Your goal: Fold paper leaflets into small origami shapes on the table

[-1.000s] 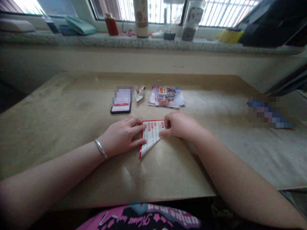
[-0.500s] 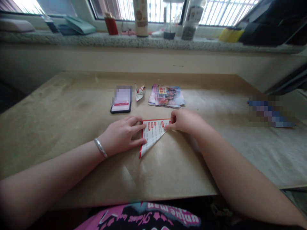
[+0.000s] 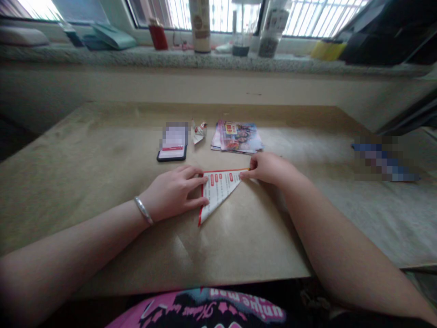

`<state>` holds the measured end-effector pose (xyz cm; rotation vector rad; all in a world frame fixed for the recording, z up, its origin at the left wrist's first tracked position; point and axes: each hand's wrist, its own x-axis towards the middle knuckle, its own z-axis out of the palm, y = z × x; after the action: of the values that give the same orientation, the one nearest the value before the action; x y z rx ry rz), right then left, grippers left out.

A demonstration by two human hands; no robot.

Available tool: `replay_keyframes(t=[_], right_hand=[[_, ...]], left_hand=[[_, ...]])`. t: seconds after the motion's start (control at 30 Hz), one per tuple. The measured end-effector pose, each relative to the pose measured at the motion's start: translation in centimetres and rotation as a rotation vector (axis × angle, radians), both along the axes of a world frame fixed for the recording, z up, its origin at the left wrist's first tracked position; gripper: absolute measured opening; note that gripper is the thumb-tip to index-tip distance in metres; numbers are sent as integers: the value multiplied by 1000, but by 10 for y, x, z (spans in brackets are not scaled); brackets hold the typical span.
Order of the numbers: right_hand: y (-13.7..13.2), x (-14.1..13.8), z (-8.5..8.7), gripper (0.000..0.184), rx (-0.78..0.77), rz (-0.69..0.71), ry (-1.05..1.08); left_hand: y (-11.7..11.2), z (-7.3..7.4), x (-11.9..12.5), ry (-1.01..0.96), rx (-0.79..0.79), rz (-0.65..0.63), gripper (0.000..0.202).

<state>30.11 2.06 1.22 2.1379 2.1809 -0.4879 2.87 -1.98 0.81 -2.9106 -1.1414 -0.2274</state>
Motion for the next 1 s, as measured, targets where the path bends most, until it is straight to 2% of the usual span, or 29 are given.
replay_keyframes(t=[0.53,1.0], right_hand=[[5,12,-2,42,-33,-30,19],[7,20,2,31,-42,-71,-47]], left_hand=[[-1,1,0,0,-6,9,47],[0,-1,-1,-4,7,3,47]])
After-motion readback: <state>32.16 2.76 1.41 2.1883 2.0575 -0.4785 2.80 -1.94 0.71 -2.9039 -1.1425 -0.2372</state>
